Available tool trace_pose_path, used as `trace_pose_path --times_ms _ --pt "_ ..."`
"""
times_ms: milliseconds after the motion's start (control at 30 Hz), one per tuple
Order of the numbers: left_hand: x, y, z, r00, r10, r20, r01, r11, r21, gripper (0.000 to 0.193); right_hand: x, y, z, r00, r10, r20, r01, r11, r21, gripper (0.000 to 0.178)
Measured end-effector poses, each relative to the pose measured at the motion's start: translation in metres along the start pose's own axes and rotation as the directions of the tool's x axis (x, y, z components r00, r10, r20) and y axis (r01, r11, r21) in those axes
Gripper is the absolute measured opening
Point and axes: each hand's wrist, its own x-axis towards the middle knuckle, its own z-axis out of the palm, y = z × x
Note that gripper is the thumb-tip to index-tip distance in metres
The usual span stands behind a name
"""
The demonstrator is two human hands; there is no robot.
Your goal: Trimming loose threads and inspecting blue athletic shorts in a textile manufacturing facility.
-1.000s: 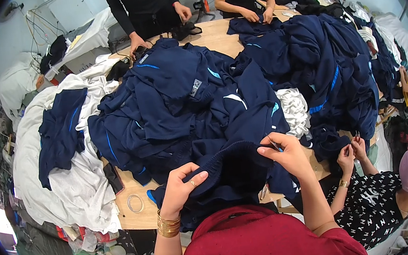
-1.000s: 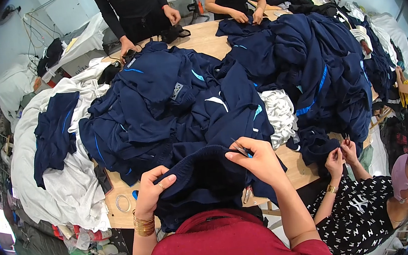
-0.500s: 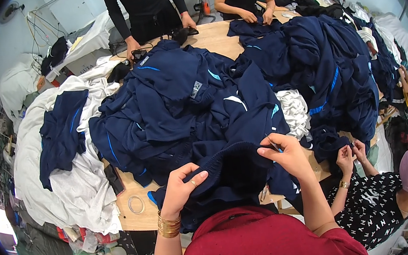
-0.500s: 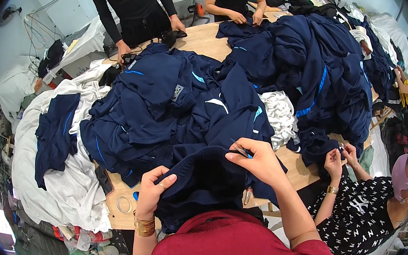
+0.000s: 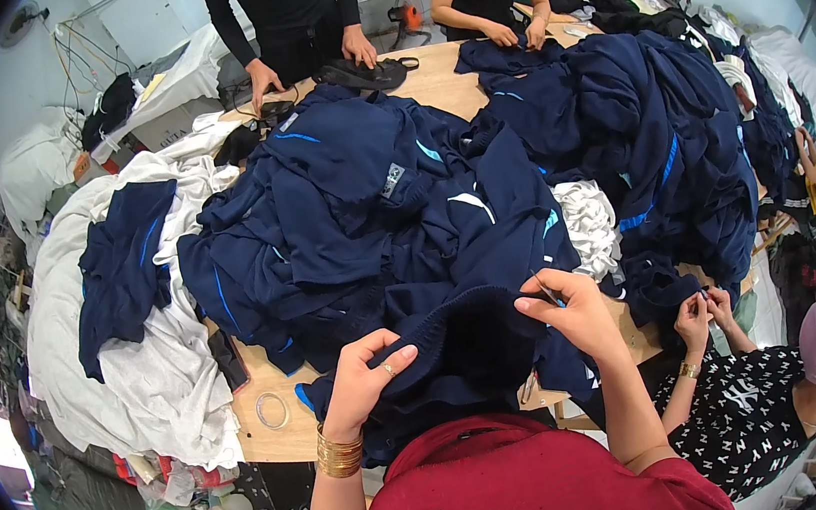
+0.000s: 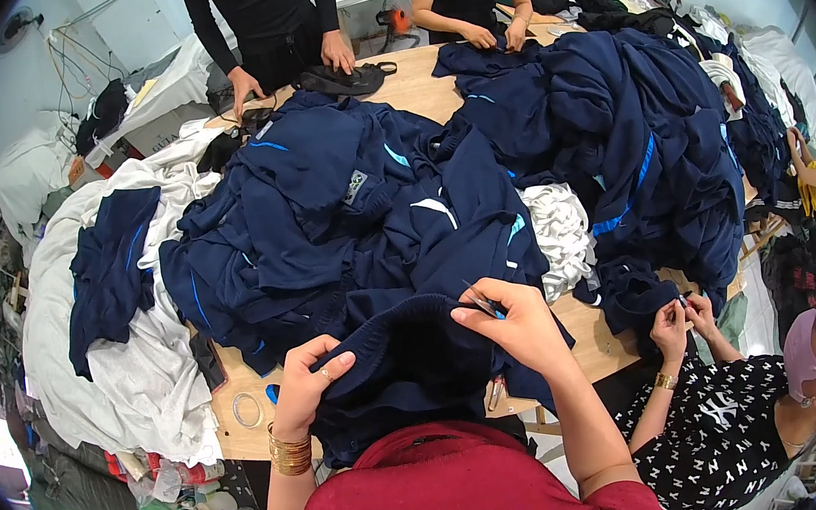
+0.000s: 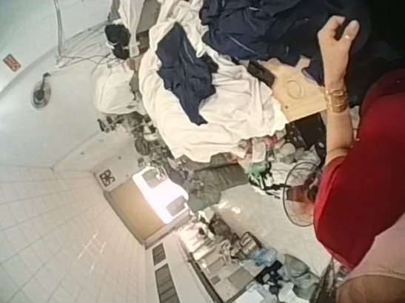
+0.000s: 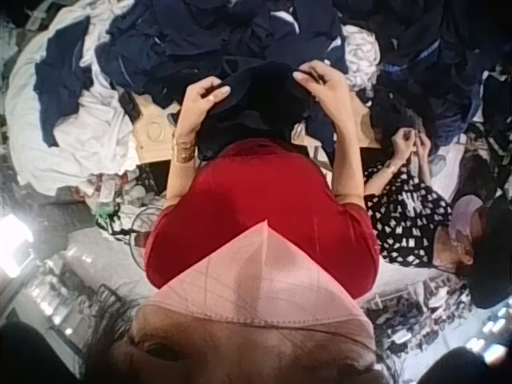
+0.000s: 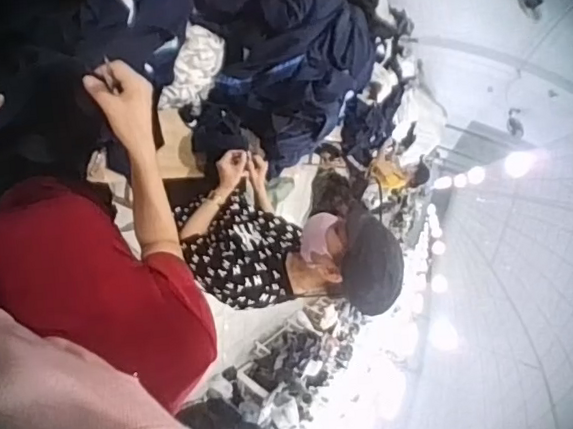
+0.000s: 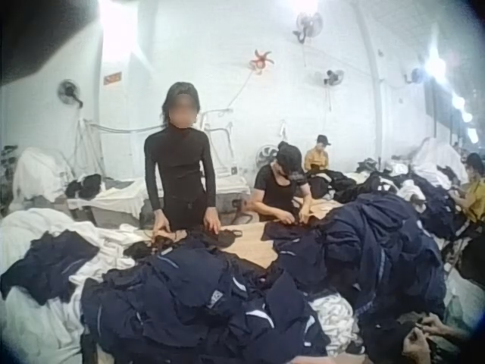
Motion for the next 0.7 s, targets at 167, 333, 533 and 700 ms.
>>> trace_pose_path --times_ms 167,333,533,700 --pt "0.000 -0.002 -0.001 1.000 0.006 -0.011 -0.006 1.000 0.003 0.014 0.000 -0.001 -0.001 1.000 -0.004 -0.003 0.004 1.000 -0.011 0.026" --pt "0.000 -0.003 -0.001 0.999 0.030 -0.036 -0.028 0.999 0.046 0.014 0.001 -0.003 -0.006 0.999 -0.044 -0.014 0.043 0.999 -0.029 0.023" --pt "-0.009 0.017 -0.011 0.999 0.020 0.047 -0.023 0.997 0.071 0.014 -0.005 -0.025 -0.027 0.997 0.031 0.068 -0.049 0.959 0.280 0.011" --pt "-0.024 0.043 -0.027 0.982 0.105 0.156 -0.105 0.994 -0.010 0.016 -0.016 -0.044 -0.041 0.989 -0.074 0.126 0.020 0.922 0.386 0.006"
